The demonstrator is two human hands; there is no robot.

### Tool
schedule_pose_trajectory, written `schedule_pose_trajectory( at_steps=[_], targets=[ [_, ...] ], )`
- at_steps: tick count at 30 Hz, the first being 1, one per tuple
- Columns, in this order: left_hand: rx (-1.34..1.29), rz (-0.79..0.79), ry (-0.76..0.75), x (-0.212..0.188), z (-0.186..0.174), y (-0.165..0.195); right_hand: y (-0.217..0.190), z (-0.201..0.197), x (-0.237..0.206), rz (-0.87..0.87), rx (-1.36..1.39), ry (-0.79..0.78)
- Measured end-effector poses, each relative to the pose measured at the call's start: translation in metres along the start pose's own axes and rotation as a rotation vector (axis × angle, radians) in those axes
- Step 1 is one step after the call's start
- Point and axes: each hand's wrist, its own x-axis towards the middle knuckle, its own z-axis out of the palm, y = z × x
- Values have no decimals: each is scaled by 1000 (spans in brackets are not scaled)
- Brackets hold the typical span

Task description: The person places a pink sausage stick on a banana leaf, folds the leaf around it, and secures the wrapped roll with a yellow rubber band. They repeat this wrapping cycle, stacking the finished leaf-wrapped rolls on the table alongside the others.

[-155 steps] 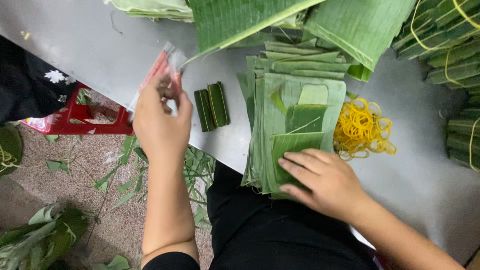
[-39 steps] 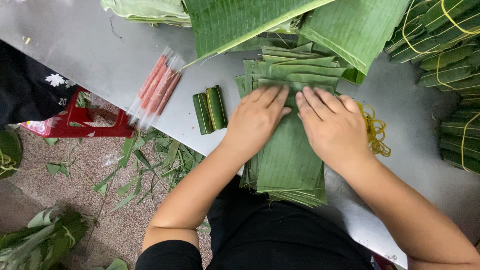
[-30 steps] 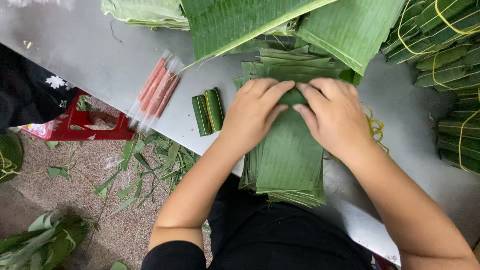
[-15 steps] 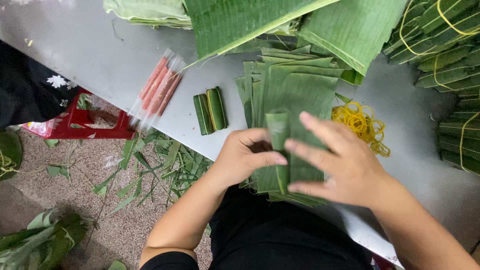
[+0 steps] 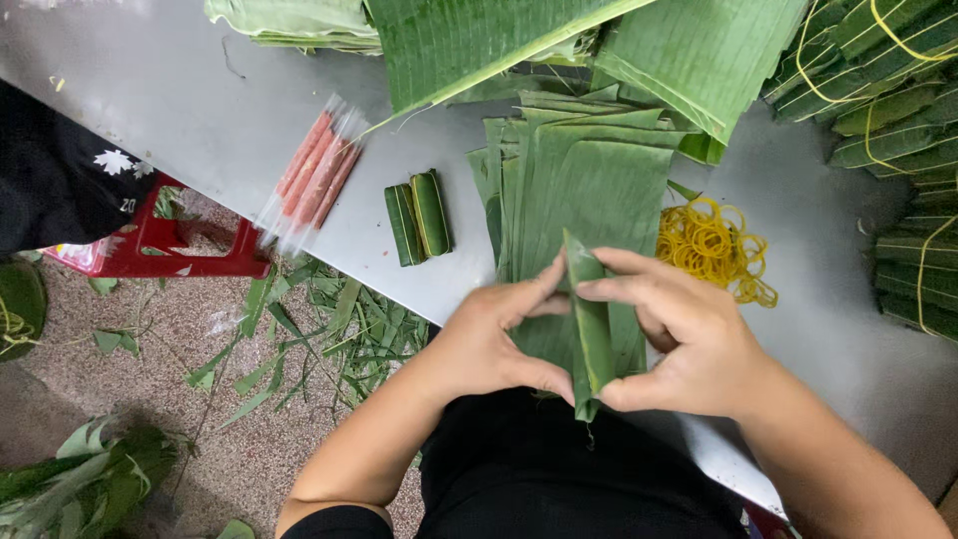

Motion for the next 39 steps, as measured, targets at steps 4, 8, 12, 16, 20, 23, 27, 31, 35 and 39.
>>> schedule_pose_trajectory(
  at_steps=[4, 8, 12, 16, 20, 23, 27, 31, 35, 39],
  targets=[
    [81, -134, 11, 4, 8, -1, -14, -1, 8, -154, -18, -20],
    [-455, -37, 130, 5, 28, -2, -30, 8, 14, -169, -194, 11],
    [-602, -107, 143, 3, 29, -6, -37, 10, 15, -376, -422, 88],
    [-704, -234, 2, 0, 24, -10, -34, 14, 20, -606, -345, 3],
    [-970, -224, -124, 2, 31, -21, -37, 21, 16, -477, -44, 6],
    [-948, -218, -107, 1, 43, -32, -44, 16, 9, -329, -3, 0],
    [-1052, -294, -171, -6, 53, -36, -46, 6, 12, -517, -303, 68],
    [-1115, -293, -275, -1, 46, -19, -39, 8, 21, -632, -293, 89],
    [-558, -237, -25, 7, 25, 11, -24, 12, 12, -386, -89, 89],
    [268, -37, -84, 12, 11, 32, 2, 11, -3, 196, 214, 116]
  ],
)
